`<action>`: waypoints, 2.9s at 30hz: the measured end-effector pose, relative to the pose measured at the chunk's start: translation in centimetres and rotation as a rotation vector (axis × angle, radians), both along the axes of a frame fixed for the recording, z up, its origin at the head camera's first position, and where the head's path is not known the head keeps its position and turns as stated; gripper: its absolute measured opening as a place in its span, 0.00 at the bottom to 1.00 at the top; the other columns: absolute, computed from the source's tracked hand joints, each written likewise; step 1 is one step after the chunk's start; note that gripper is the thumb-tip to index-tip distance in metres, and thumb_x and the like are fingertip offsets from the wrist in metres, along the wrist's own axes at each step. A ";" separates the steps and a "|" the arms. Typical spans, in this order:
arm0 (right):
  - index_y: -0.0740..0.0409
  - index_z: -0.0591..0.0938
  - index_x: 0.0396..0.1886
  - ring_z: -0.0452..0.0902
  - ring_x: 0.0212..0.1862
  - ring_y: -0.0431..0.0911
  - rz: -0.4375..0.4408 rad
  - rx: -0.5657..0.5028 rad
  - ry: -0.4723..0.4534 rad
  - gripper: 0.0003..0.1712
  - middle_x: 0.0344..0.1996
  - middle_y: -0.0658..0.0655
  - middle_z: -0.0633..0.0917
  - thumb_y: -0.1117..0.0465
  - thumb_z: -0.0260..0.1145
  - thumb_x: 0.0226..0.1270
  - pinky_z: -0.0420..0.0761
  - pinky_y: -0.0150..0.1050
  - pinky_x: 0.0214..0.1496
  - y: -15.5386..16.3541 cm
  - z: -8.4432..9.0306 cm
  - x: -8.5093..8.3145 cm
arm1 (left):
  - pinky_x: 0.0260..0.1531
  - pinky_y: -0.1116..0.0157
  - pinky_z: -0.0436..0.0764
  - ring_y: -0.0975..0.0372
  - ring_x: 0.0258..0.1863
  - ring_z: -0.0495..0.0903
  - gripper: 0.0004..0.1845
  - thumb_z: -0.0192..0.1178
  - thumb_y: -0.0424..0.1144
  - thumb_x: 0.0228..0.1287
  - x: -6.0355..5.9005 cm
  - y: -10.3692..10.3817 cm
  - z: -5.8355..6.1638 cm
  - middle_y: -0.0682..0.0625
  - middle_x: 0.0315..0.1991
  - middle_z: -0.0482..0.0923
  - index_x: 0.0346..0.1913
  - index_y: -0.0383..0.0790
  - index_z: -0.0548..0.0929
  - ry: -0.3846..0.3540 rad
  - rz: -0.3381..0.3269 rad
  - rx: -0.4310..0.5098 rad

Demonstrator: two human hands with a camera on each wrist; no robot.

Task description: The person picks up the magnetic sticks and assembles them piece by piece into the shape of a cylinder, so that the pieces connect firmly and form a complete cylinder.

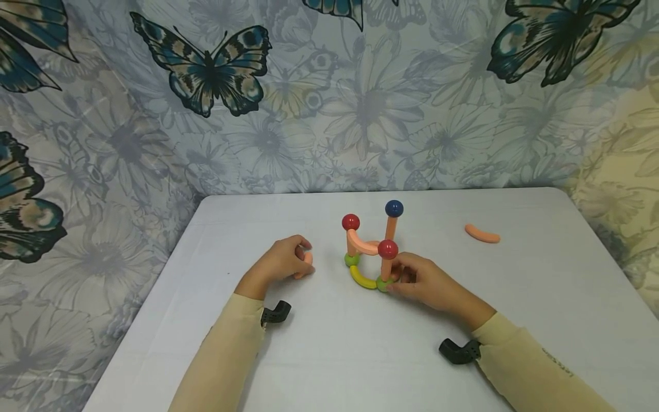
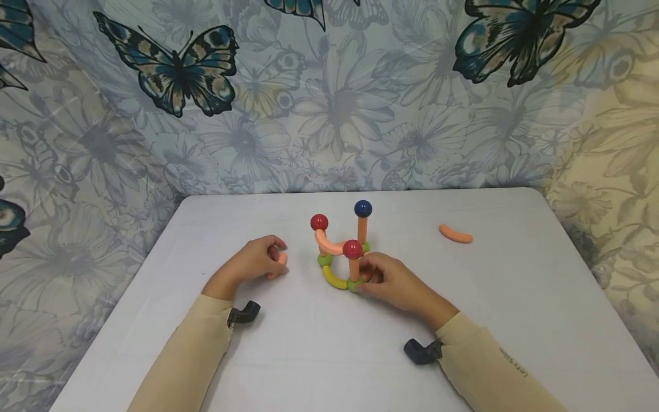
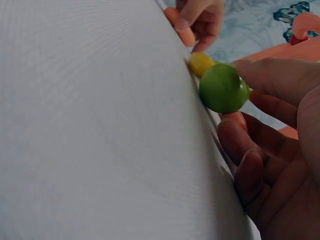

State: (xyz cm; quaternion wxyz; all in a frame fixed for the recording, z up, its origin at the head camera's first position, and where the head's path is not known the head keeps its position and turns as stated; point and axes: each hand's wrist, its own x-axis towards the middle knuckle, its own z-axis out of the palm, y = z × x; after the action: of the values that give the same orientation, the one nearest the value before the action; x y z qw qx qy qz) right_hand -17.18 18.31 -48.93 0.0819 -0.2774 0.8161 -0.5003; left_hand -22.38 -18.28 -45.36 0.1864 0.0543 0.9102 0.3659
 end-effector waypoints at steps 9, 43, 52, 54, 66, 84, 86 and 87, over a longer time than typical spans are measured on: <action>0.51 0.86 0.57 0.79 0.41 0.52 0.020 -0.011 0.015 0.22 0.46 0.53 0.86 0.72 0.78 0.68 0.81 0.38 0.43 1.3 -0.1 -0.5 | 0.43 0.58 0.81 0.55 0.34 0.83 0.16 0.68 0.44 0.79 -0.1 -0.2 -0.6 0.43 0.30 0.84 0.61 0.40 0.84 0.039 0.071 0.243; 0.60 0.82 0.65 0.78 0.41 0.51 -0.405 -0.089 0.146 0.20 0.52 0.59 0.85 0.61 0.73 0.79 0.79 0.32 0.38 1.5 3.7 -2.5 | 0.50 0.58 0.87 0.53 0.45 0.85 0.18 0.70 0.35 0.77 -4.7 3.5 2.9 0.38 0.49 0.83 0.60 0.26 0.82 -0.025 0.213 0.926; 0.61 0.77 0.71 0.81 0.40 0.51 -0.371 -0.162 0.146 0.29 0.57 0.60 0.80 0.63 0.76 0.76 0.80 0.32 0.38 0.0 5.2 -4.6 | 0.48 0.59 0.88 0.52 0.39 0.85 0.15 0.70 0.35 0.76 -6.5 7.3 5.4 0.38 0.49 0.83 0.57 0.29 0.84 -0.083 0.130 0.918; 0.62 0.77 0.71 0.81 0.39 0.51 -0.369 -0.178 0.153 0.30 0.57 0.60 0.80 0.64 0.76 0.75 0.79 0.32 0.37 -0.2 5.5 -4.8 | 0.47 0.60 0.88 0.53 0.39 0.85 0.15 0.70 0.35 0.77 -6.6 8.1 5.7 0.38 0.48 0.84 0.57 0.28 0.83 -0.093 0.104 0.915; 0.62 0.81 0.66 0.77 0.38 0.50 -0.395 -0.231 0.144 0.24 0.57 0.61 0.82 0.66 0.76 0.74 0.77 0.31 0.36 -1.2 6.0 -5.0 | 0.41 0.61 0.85 0.49 0.43 0.86 0.15 0.71 0.37 0.76 -7.2 10.0 7.1 0.39 0.46 0.87 0.56 0.31 0.86 -0.151 -0.041 0.739; 0.62 0.80 0.68 0.77 0.36 0.50 -0.381 -0.282 0.096 0.25 0.58 0.60 0.81 0.63 0.76 0.76 0.75 0.34 0.31 -1.9 5.7 -5.3 | 0.39 0.62 0.84 0.52 0.44 0.86 0.09 0.69 0.37 0.78 -7.3 9.8 7.1 0.39 0.48 0.89 0.52 0.34 0.89 -0.197 -0.087 0.657; 0.62 0.80 0.68 0.77 0.36 0.50 -0.383 -0.284 0.097 0.25 0.58 0.60 0.81 0.63 0.76 0.76 0.76 0.33 0.32 -1.9 5.8 -5.2 | 0.39 0.63 0.84 0.51 0.45 0.87 0.09 0.68 0.36 0.78 -7.2 9.8 7.1 0.38 0.48 0.89 0.52 0.33 0.89 -0.195 -0.089 0.668; 0.62 0.80 0.68 0.77 0.36 0.50 -0.384 -0.285 0.096 0.25 0.58 0.60 0.80 0.63 0.76 0.76 0.76 0.33 0.33 -2.0 5.8 -5.1 | 0.38 0.63 0.84 0.51 0.45 0.87 0.09 0.68 0.36 0.78 -7.1 9.8 7.1 0.38 0.48 0.89 0.52 0.33 0.89 -0.194 -0.091 0.673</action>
State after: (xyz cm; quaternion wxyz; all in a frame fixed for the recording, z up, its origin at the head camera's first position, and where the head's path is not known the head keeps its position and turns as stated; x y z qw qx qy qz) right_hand -22.30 16.36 -43.12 -0.0938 -0.1495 0.7780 -0.6030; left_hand -29.48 -8.47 -38.24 0.2600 0.1182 0.7132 0.6401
